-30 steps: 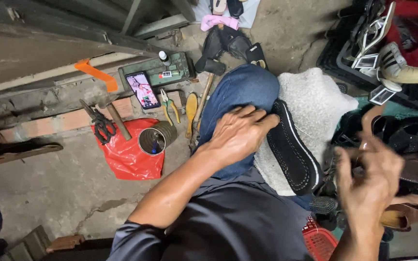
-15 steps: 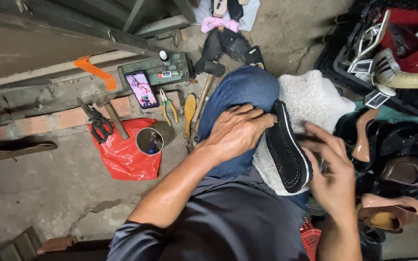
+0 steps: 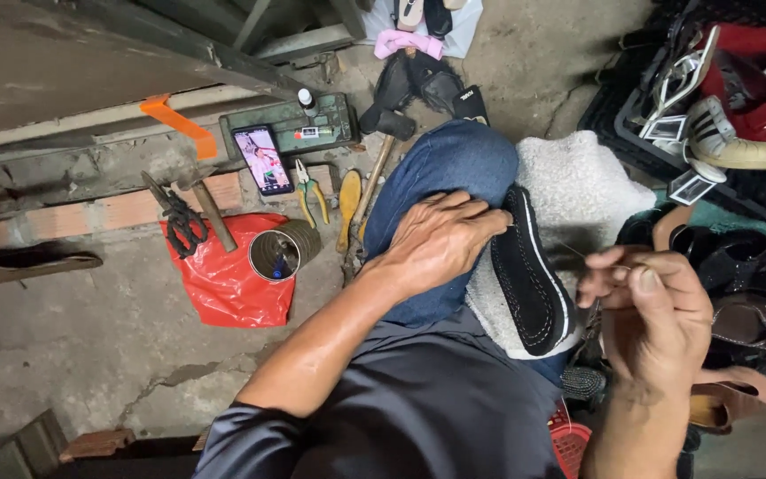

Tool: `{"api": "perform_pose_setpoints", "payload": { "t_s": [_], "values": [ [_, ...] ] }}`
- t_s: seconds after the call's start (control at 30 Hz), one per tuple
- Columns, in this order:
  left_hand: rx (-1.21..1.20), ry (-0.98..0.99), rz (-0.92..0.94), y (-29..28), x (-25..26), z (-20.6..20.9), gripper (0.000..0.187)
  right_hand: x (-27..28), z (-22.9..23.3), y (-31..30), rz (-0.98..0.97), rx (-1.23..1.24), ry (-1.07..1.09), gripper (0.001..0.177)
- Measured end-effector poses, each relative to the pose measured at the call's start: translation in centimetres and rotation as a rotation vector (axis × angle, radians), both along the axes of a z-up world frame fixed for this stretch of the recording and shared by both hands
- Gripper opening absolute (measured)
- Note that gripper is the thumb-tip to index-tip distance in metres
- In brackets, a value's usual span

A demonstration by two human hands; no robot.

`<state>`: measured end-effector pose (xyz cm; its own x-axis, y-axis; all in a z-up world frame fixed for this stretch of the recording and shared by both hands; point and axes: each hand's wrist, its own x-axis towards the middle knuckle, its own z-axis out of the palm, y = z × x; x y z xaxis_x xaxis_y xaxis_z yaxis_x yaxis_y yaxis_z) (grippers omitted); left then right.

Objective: Hand-stitching a rubber sole onto a shoe using a needle and thread

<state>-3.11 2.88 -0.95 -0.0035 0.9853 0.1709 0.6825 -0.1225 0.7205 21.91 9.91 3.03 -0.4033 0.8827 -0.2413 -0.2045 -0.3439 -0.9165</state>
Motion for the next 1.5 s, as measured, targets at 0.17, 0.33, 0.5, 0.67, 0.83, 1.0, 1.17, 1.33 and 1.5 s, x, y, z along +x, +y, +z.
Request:
{"api": "perform_pose_setpoints", "payload": {
  "t_s": [0.17, 0.33, 0.5, 0.67, 0.83, 1.0, 1.17, 1.33, 1.5],
  "values": [
    [0.028, 0.005, -0.01, 0.2, 0.0, 0.0, 0.016, -2.2, -0.2, 0.0, 0.094, 0.197, -0.459, 0.015],
    [0.019, 0.039, -0.021, 0.0, 0.0, -1.8, 0.022, -5.4, 0.9, -0.5, 0.324, 0.506, -0.875, 0.025],
    [-0.001, 0.043, -0.03, 0.0, 0.0, -1.6, 0.022, -6.2, 1.3, -0.4, 0.39, 0.436, -0.961, 0.026],
    [0.0, 0.085, -0.035, 0.1, 0.1, -1.9, 0.02, -6.0, 0.9, -0.2, 0.428, 0.446, -0.962, 0.029],
    [0.019, 0.149, 0.007, 0.3, 0.9, -3.7, 0.02, -4.9, 0.9, -0.2, 0.494, 0.4, -0.976, 0.047],
    [-0.008, 0.107, -0.025, 0.5, 0.5, -2.8, 0.022, -3.8, 1.4, 0.1, 0.379, 0.497, -0.979, 0.056],
    [-0.123, 0.01, -0.162, 0.5, -1.4, -0.8, 0.036, -3.9, 0.7, -0.7, 0.287, 0.512, -0.941, 0.055],
    [-0.494, 0.261, 0.01, -0.5, -4.1, 4.1, 0.065, -3.3, 1.5, -0.6, 0.242, 0.537, -0.912, 0.054],
    [-0.743, 0.228, 0.206, -4.1, -7.5, 2.2, 0.07, -1.1, 0.1, -1.5, 0.374, 0.483, -0.99, 0.01]
  ]
}}
